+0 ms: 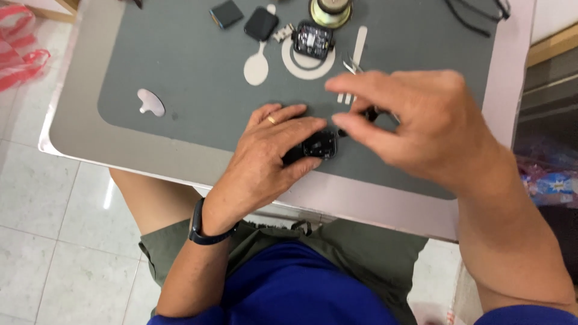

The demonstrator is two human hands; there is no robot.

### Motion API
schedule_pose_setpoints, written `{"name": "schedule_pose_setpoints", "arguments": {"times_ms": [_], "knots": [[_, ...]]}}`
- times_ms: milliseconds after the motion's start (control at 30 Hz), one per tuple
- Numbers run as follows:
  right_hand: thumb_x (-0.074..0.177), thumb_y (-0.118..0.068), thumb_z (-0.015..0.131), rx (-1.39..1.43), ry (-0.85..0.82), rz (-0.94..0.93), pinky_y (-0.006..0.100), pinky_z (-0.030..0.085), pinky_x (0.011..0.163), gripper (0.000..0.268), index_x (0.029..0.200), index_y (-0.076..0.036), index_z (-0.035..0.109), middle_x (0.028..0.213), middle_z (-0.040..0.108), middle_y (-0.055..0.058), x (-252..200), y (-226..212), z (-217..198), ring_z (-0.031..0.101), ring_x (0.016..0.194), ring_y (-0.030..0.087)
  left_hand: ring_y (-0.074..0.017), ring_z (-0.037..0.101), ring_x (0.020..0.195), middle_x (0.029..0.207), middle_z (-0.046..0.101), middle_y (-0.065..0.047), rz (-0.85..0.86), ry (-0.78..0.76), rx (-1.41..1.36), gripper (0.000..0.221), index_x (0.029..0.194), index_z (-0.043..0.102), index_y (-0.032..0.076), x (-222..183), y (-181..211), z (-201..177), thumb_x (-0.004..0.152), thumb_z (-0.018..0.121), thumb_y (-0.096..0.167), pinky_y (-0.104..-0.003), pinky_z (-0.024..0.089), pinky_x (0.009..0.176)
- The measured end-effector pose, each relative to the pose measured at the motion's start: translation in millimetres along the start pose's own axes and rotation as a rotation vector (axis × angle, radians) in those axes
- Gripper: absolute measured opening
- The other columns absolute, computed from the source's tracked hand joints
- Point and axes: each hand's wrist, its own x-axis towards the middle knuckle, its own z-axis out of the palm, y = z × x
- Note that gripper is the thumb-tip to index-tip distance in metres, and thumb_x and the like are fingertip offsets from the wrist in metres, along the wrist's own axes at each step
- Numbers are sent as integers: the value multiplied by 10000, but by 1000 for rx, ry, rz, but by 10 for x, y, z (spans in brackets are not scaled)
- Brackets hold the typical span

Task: Repairing or disassembling a smartwatch using precision tools like a screwdriver and tweezers on a dedicated repair mat.

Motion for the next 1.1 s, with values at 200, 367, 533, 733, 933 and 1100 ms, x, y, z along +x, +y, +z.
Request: {"name": "schedule_pose_setpoints", "arguments": {"times_ms": [200,367,533,733,933,1100], "knots": [[944,141,673,212,-105,4,320,612,899,397,1316,2,650,1129,781,80,87,-191,-122,766,1030,200,-339,569,1388,1373,695,-50,-10,-6,-13,557,1399,599,110,12,41,-19,886,814,139,-511,320,1168],[981,60,744,106,-58,44,300,564,736,313,1274,-32,684,950,762,56,67,-118,-85,717,834,177,-334,573,1371,1317,716,-61,-9,-8,-10,484,1352,628,100,10,27,-14,907,796,185,-516,324,1170],[961,101,713,181,-101,-26,310,594,750,331,1276,5,680,1046,772,82,93,-133,-102,743,880,194,-342,575,1367,1325,708,-66,6,-2,-13,476,1342,628,76,12,31,-26,902,784,169,-522,324,1162],[1008,-126,860,22,92,-48,329,487,595,210,1155,-31,744,768,680,30,15,-7,-7,604,611,186,-364,585,1351,1322,719,-65,6,-6,-29,471,1337,637,94,64,76,-9,889,769,156,-509,321,1161],[1000,83,695,155,35,-66,367,547,669,360,1327,-45,615,1134,764,50,22,-46,4,690,740,203,-312,568,1352,1296,726,-70,7,12,13,464,1320,644,58,50,45,19,899,776,201,-505,318,1156],[1017,-91,827,-7,158,-68,355,540,685,272,1247,-44,688,1078,796,36,8,-11,68,648,704,217,-353,581,1343,1210,756,-46,-22,-3,42,405,1280,660,96,49,58,29,914,751,242,-508,321,1142]]}}
